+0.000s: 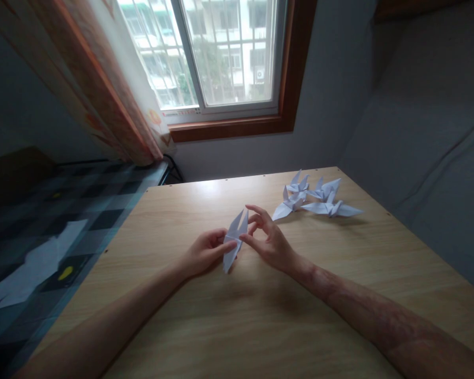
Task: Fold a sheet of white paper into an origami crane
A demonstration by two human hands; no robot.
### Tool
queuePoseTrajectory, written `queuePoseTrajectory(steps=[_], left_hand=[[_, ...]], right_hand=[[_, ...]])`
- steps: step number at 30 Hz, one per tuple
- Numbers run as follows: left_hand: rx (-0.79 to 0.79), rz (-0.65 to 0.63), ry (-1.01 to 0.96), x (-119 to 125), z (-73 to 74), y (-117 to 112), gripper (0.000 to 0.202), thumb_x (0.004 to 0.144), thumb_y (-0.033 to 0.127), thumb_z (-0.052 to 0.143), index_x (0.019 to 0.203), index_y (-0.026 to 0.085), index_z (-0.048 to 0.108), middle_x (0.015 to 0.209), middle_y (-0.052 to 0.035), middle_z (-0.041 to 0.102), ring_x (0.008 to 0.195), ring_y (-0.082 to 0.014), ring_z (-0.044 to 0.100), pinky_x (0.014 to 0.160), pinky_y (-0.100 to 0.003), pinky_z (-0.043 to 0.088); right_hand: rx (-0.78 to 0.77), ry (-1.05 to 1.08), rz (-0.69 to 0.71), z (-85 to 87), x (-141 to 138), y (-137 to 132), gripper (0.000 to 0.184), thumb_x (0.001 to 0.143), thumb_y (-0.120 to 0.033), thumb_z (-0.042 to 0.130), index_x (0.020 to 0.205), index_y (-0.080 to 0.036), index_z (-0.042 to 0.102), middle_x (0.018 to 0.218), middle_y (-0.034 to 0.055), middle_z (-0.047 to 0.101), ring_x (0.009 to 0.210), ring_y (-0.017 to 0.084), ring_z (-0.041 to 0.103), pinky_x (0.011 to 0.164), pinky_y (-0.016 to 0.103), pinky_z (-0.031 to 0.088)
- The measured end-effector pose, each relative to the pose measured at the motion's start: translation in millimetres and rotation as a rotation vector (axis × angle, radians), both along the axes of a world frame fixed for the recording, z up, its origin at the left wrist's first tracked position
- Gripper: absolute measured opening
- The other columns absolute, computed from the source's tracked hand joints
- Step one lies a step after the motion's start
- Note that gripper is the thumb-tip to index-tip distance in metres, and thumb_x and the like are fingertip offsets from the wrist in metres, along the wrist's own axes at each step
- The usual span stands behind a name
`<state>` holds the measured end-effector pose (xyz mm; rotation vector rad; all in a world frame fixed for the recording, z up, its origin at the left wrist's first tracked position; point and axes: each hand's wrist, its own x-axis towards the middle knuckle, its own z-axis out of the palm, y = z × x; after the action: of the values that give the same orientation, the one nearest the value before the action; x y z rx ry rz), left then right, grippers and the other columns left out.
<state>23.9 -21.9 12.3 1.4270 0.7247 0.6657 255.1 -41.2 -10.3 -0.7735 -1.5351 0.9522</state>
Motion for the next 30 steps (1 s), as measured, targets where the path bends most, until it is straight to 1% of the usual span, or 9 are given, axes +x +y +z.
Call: queuePoseTrajectory(steps=[2, 5, 7, 12, 15, 20, 25, 28, 30], left_hand=[[-0.008, -0.035, 0.007, -1.8, 0.6, 0.7, 0.057, 0.090, 0.062, 0.085, 0.105, 0.009, 0.070, 0.090, -0.0064, 0.068, 0.077, -0.0145, 0.060, 0.066, -0.021, 0.044], [-0.061, -0.065, -0.005, -3.9, 1.1, 1.1, 0.056, 0.090, 0.064, 0.083, 0.102, 0.011, 0.069, 0.082, -0.0030, 0.063, 0.070, -0.0121, 0.055, 0.062, -0.020, 0.039], [-0.090, -0.064, -0.019, -4.5, 1.3, 1.1, 0.056, 0.091, 0.065, 0.082, 0.100, 0.012, 0.067, 0.079, -0.0020, 0.061, 0.067, -0.0117, 0.054, 0.060, -0.020, 0.037], [-0.120, -0.054, -0.023, -5.2, 2.4, 0.8, 0.057, 0.090, 0.066, 0.082, 0.100, 0.013, 0.065, 0.077, -0.0019, 0.061, 0.065, -0.0125, 0.056, 0.059, -0.021, 0.039], [-0.135, -0.051, -0.031, -6.2, 2.8, 1.1, 0.057, 0.089, 0.065, 0.083, 0.100, 0.013, 0.065, 0.076, -0.0017, 0.061, 0.063, -0.0125, 0.057, 0.058, -0.020, 0.041], [-0.155, -0.070, -0.040, -9.3, 3.3, 2.9, 0.056, 0.089, 0.064, 0.084, 0.101, 0.012, 0.065, 0.076, -0.0015, 0.059, 0.062, -0.0122, 0.056, 0.055, -0.020, 0.042], [-0.155, -0.080, -0.035, -12.3, 3.3, 5.9, 0.057, 0.088, 0.062, 0.085, 0.103, 0.010, 0.068, 0.079, -0.0025, 0.059, 0.063, -0.0109, 0.053, 0.055, -0.018, 0.039], [-0.165, -0.095, -0.036, -13.6, 1.5, 8.1, 0.057, 0.088, 0.062, 0.086, 0.103, 0.010, 0.067, 0.079, -0.0028, 0.059, 0.064, -0.0111, 0.053, 0.057, -0.019, 0.041], [-0.174, -0.101, -0.036, -14.0, 0.2, 9.0, 0.057, 0.087, 0.062, 0.087, 0.103, 0.010, 0.067, 0.080, -0.0028, 0.060, 0.065, -0.0112, 0.054, 0.057, -0.019, 0.042]], right_hand=[[-0.005, 0.008, 0.001, 0.3, 1.8, -0.3, 0.059, 0.101, -0.040, 0.077, 0.154, -0.029, 0.052, 0.111, 0.0037, 0.065, 0.090, 0.018, 0.067, 0.090, 0.036, 0.059], [-0.026, 0.046, 0.003, 0.5, 4.9, 0.3, 0.042, 0.106, -0.043, 0.069, 0.145, -0.028, 0.061, 0.110, 0.0042, 0.065, 0.085, 0.018, 0.067, 0.085, 0.035, 0.059], [-0.038, 0.069, -0.007, 0.4, 5.9, 1.4, 0.038, 0.106, -0.042, 0.068, 0.141, -0.028, 0.065, 0.108, 0.0034, 0.065, 0.082, 0.017, 0.066, 0.082, 0.034, 0.058], [-0.055, 0.083, -0.055, 0.6, 4.7, 4.8, 0.038, 0.103, -0.039, 0.073, 0.139, -0.030, 0.071, 0.107, 0.0031, 0.068, 0.078, 0.016, 0.066, 0.075, 0.033, 0.059], [-0.080, 0.108, -0.060, 0.7, 3.8, 6.7, 0.039, 0.101, -0.039, 0.076, 0.138, -0.029, 0.074, 0.103, 0.0027, 0.070, 0.076, 0.015, 0.065, 0.070, 0.031, 0.058], [-0.119, 0.175, -0.033, -0.4, 2.4, 10.3, 0.036, 0.096, -0.039, 0.082, 0.131, -0.028, 0.078, 0.099, 0.0017, 0.072, 0.073, 0.014, 0.064, 0.068, 0.029, 0.057], [-0.175, 0.241, 0.025, -0.8, 1.8, 13.7, 0.036, 0.090, -0.044, 0.089, 0.119, -0.025, 0.079, 0.090, 0.0008, 0.071, 0.068, 0.013, 0.062, 0.063, 0.028, 0.055], [-0.213, 0.249, 0.064, -0.3, 3.4, 14.8, 0.037, 0.088, -0.044, 0.090, 0.118, -0.025, 0.078, 0.093, 0.0014, 0.072, 0.070, 0.014, 0.062, 0.064, 0.028, 0.054], [-0.228, 0.259, 0.079, -0.8, 5.0, 15.4, 0.035, 0.088, -0.044, 0.091, 0.115, -0.025, 0.078, 0.095, 0.0018, 0.073, 0.070, 0.014, 0.062, 0.064, 0.027, 0.053]])
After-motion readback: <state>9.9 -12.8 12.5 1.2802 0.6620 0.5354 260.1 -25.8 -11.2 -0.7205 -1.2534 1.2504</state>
